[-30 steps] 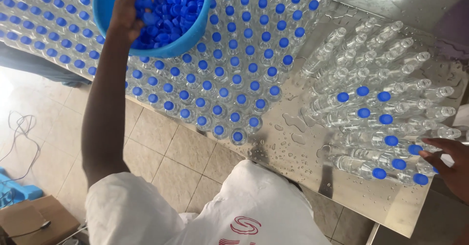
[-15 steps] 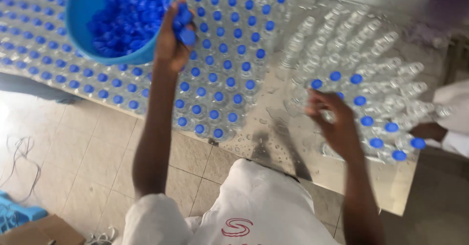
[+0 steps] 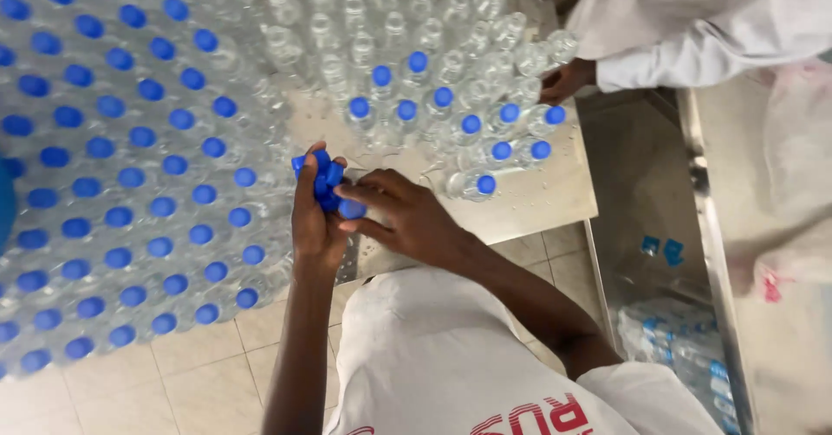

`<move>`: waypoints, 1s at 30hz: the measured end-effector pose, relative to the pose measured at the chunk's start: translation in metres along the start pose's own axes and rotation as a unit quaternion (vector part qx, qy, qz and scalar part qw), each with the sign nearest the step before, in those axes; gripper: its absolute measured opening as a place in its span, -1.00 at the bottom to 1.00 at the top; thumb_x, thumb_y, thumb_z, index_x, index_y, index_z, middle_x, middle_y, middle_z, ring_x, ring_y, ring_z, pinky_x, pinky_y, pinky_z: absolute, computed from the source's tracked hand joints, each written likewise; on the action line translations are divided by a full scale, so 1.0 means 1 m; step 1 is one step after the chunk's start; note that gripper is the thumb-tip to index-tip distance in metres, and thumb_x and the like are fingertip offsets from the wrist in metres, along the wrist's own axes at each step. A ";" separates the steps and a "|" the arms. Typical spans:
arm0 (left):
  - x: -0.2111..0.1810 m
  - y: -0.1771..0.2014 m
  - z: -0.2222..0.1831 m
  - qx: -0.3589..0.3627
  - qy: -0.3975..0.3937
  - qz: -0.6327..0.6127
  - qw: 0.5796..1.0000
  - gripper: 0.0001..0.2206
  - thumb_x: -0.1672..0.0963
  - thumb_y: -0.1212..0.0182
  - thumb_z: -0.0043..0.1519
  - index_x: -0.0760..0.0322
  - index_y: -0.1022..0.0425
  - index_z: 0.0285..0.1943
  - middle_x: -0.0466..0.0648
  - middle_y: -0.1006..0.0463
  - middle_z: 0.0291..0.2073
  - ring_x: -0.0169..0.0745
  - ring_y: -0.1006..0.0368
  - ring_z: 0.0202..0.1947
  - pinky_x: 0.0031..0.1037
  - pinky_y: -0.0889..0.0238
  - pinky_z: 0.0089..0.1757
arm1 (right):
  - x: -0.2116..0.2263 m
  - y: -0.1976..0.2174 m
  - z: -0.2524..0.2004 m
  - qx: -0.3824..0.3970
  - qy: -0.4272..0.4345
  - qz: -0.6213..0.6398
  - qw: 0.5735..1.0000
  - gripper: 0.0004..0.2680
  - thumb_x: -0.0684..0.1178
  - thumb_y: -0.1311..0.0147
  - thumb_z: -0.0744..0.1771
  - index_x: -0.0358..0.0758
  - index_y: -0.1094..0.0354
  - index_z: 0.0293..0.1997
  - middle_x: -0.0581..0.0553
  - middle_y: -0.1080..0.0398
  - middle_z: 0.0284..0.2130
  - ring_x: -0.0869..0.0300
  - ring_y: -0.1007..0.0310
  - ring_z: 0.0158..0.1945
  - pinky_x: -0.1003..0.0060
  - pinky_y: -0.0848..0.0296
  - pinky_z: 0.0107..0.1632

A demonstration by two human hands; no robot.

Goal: The person repeatedly picks up blue bottle caps from a blue basin and screws them onto clear plastic water bottles arranged on a stainless steel table. The person works systematically through the rows of bottles, securing the caps by hand.

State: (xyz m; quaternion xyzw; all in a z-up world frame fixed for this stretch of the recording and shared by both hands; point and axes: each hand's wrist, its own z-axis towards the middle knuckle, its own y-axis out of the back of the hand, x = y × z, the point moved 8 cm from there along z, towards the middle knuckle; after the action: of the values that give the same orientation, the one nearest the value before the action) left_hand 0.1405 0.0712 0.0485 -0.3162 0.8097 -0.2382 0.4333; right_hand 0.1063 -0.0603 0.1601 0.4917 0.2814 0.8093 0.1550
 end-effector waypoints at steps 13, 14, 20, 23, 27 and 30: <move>0.094 0.012 -0.015 0.023 0.101 0.085 0.991 -0.66 -0.04 -0.07 0.50 0.03 -0.39 0.40 0.03 -0.61 -0.11 -0.27 -0.48 -0.43 -0.58 -0.32 -0.56 | -0.268 0.197 -0.046 -0.032 -0.166 -0.087 0.982 -0.71 -0.01 -0.38 0.44 -0.29 -0.54 0.29 -0.39 -0.45 -0.10 -0.28 -0.56 0.03 -0.16 -0.51 0.15; 0.095 0.007 -0.017 0.025 0.105 0.084 0.991 -0.67 -0.03 -0.08 0.50 0.04 -0.39 0.39 0.04 -0.61 -0.11 -0.27 -0.46 -0.44 -0.58 -0.31 -0.56 | -0.269 0.197 -0.044 -0.010 -0.169 -0.091 0.981 -0.71 -0.06 -0.38 0.44 -0.31 -0.52 0.31 -0.35 -0.41 -0.13 -0.20 -0.55 -0.01 -0.10 -0.52 0.11; 0.103 0.000 -0.027 0.007 0.118 0.081 0.990 -0.66 -0.03 -0.11 0.48 0.03 -0.40 0.38 0.03 -0.60 -0.11 -0.29 -0.46 -0.43 -0.59 -0.31 -0.54 | -0.282 0.199 -0.034 0.033 -0.208 -0.015 0.977 -0.81 -0.19 -0.22 0.50 -0.21 -0.58 0.29 -0.26 -0.41 -0.26 0.07 -0.52 -0.12 0.14 -0.53 -0.01; 0.114 0.002 -0.029 0.002 0.134 0.080 0.988 -0.67 -0.02 -0.11 0.49 0.03 -0.41 0.39 0.04 -0.61 -0.10 -0.28 -0.46 -0.44 -0.58 -0.31 -0.54 | -0.286 0.200 -0.033 0.035 -0.283 0.038 0.958 -0.83 -0.16 -0.22 0.50 -0.22 -0.58 0.26 -0.27 -0.46 -0.26 0.16 -0.52 -0.14 0.24 -0.57 -0.02; 0.113 -0.027 -0.044 -0.002 0.181 0.091 0.979 -0.70 0.00 -0.17 0.42 0.06 -0.45 0.29 0.01 -0.57 -0.19 -0.32 -0.34 -0.49 -0.53 -0.10 -0.52 | -0.305 0.193 -0.041 0.069 -0.401 0.098 0.908 -0.73 0.04 -0.19 0.45 -0.21 -0.48 0.28 -0.18 -0.56 0.16 0.12 -0.59 0.16 0.22 -0.64 0.15; 0.115 -0.049 -0.044 0.062 0.198 0.124 0.970 -0.56 -0.08 -0.25 0.34 0.07 -0.45 0.33 -0.02 -0.57 -0.18 -0.36 -0.34 -0.50 -0.56 -0.11 -0.54 | -0.298 0.202 -0.034 0.094 -0.364 0.016 0.927 -0.78 0.04 -0.20 0.49 -0.20 -0.56 0.25 -0.15 -0.62 -0.03 0.18 -0.63 -0.15 0.25 -0.56 0.00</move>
State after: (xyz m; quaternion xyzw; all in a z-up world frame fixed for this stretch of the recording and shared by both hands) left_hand 0.0695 -0.0399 0.0395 -0.1322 0.8958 -0.2907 0.3090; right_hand 0.2216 -0.3878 0.0592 0.7693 0.2725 0.5470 0.1863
